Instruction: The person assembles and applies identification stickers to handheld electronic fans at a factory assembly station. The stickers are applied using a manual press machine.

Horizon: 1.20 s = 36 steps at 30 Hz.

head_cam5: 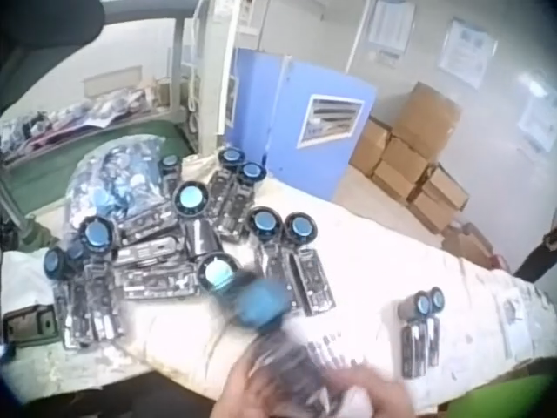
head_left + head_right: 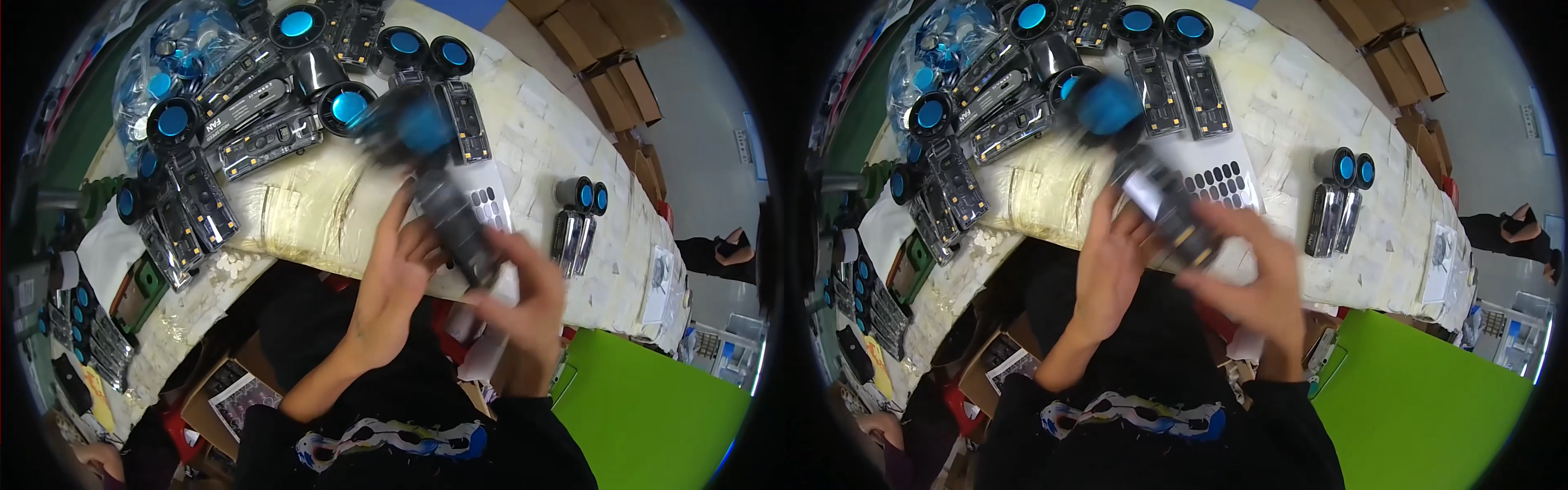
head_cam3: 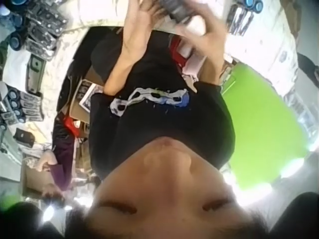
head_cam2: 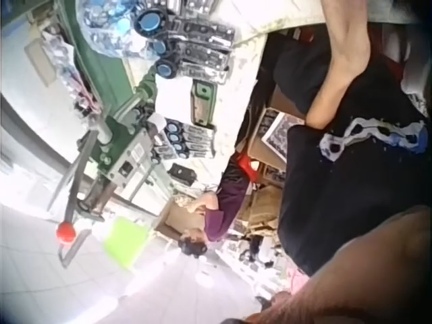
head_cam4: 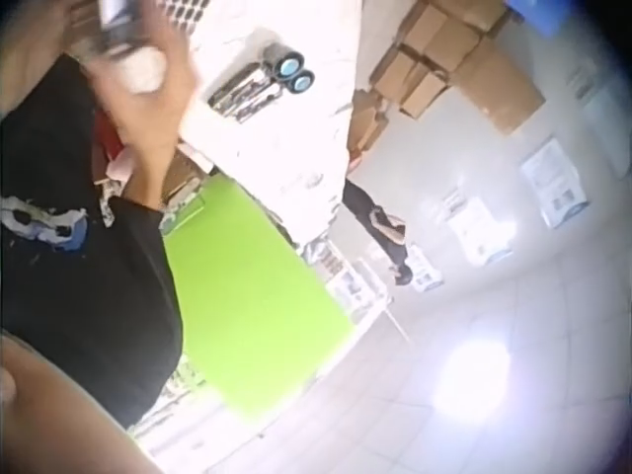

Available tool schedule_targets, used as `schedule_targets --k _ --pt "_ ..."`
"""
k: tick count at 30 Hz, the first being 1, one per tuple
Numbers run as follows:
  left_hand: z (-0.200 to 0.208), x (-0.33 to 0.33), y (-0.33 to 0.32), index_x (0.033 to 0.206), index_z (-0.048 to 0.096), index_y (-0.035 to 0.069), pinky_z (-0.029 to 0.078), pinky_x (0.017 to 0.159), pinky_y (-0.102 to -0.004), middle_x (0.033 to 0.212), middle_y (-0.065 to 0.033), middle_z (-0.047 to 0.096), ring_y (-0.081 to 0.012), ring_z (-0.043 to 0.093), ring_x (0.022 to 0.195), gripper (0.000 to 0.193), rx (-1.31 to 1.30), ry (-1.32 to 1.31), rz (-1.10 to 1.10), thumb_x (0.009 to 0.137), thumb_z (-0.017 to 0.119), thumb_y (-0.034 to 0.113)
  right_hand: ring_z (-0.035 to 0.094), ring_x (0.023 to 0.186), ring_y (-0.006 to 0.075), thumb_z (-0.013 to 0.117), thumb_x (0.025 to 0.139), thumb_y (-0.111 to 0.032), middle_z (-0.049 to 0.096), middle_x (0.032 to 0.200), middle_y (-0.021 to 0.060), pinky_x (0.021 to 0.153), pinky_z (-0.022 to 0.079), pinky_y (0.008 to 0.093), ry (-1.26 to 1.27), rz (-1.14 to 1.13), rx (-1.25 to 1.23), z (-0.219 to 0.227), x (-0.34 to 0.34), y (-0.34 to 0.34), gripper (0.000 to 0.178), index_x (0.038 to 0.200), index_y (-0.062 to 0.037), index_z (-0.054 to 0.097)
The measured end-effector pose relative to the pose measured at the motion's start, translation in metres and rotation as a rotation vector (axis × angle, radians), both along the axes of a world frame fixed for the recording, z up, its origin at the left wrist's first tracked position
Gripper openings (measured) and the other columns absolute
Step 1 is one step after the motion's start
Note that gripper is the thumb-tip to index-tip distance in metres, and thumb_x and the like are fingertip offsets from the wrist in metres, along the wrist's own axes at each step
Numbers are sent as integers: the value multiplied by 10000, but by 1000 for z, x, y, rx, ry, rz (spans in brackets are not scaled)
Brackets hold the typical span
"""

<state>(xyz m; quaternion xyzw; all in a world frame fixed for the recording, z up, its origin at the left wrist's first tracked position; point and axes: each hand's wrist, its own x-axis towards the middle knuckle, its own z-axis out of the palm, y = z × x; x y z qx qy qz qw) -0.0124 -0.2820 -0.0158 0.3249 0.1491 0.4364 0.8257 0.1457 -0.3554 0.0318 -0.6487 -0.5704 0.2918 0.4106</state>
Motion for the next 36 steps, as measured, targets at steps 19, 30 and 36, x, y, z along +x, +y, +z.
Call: schedule_targets --k 19,30,36 --pt "-14 -44 -4 1386 304 -45 543 700 -391 983 -202 576 -268 641 787 648 -153 214 117 908 518 338 615 779 217 709 780 -24 609 874 64 670 487 320 -514 249 -80 -25 21 70 142 920 -41 693" --pt "-26 -36 2 1412 326 9 516 772 -360 1019 -146 580 -221 607 884 732 -96 91 125 988 269 603 590 719 172 689 811 -43 627 819 53 682 473 286 -166 66 -126 -9 8 64 86 878 -29 636" --pt "-25 -28 2 1319 424 3 472 834 -344 1043 -121 579 -198 579 931 672 -72 96 127 1002 248 569 563 748 80 665 846 -36 636 839 20 709 459 229 364 -68 -269 8 -46 42 79 905 7 634"
